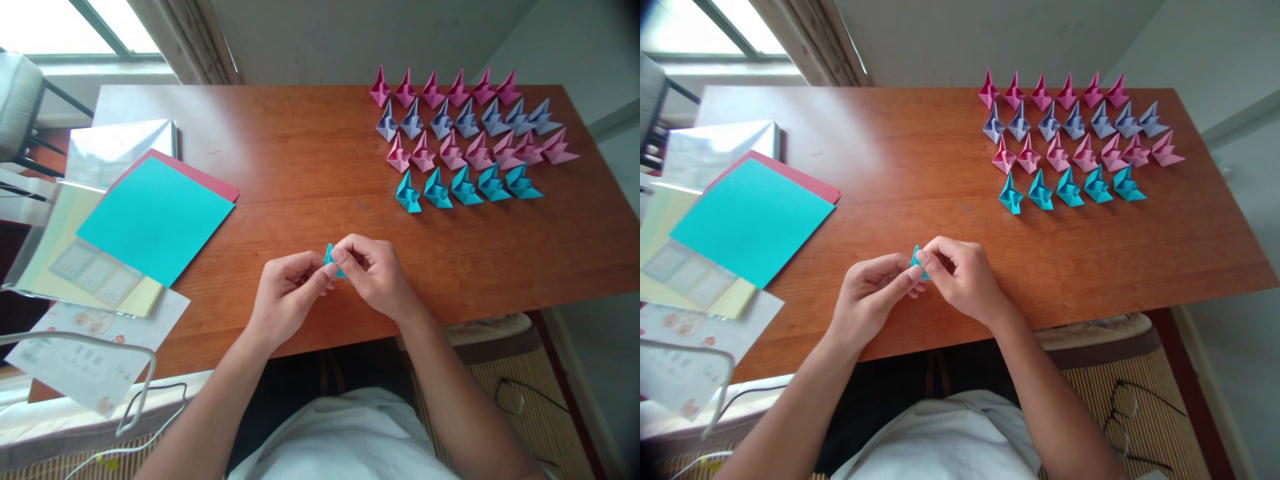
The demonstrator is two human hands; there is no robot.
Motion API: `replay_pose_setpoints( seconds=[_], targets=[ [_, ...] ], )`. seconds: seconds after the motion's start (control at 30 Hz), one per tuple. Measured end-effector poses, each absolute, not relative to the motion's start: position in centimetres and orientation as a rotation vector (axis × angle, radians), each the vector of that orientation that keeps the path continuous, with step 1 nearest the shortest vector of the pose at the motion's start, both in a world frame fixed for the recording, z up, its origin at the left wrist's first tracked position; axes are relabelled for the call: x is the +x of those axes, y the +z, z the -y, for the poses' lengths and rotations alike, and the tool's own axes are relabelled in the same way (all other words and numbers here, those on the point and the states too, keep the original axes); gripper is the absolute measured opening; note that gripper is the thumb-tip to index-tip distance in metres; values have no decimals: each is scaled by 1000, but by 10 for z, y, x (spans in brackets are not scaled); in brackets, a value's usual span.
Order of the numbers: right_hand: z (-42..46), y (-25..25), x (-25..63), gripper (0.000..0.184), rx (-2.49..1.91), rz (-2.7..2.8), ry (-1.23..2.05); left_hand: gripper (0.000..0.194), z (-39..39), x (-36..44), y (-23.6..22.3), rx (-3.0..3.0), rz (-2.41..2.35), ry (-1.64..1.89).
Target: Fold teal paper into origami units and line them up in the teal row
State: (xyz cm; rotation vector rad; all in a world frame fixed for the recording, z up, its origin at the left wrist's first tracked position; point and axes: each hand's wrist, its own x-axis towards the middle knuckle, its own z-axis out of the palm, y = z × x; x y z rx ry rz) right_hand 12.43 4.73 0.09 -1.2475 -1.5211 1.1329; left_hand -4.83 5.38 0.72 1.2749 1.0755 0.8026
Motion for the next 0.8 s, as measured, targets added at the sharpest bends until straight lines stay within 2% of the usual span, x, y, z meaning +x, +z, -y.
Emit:
replay_pose_setpoints(
  seconds=[0.1,0.2,0.33,0.43,0.57,0.8],
  targets=[
    [-46,0,122,30,-1262,1475,1107,31,-54,-48,8,1262,-1055,814],
    [-46,-1,120,31,-1252,1346,1226,29,-54,-47,8,1244,-1050,841],
    [-47,-1,121,41,-1184,1258,1361,26,-54,-47,8,1233,-1062,881],
    [-47,0,122,47,-1172,1345,1361,26,-53,-48,8,1223,-1071,899],
    [-47,2,124,44,-1172,1482,1331,28,-53,-48,9,1188,-1063,899],
    [-44,0,120,50,-1196,1463,1204,27,-54,-47,9,1055,-956,903]
  ],
)
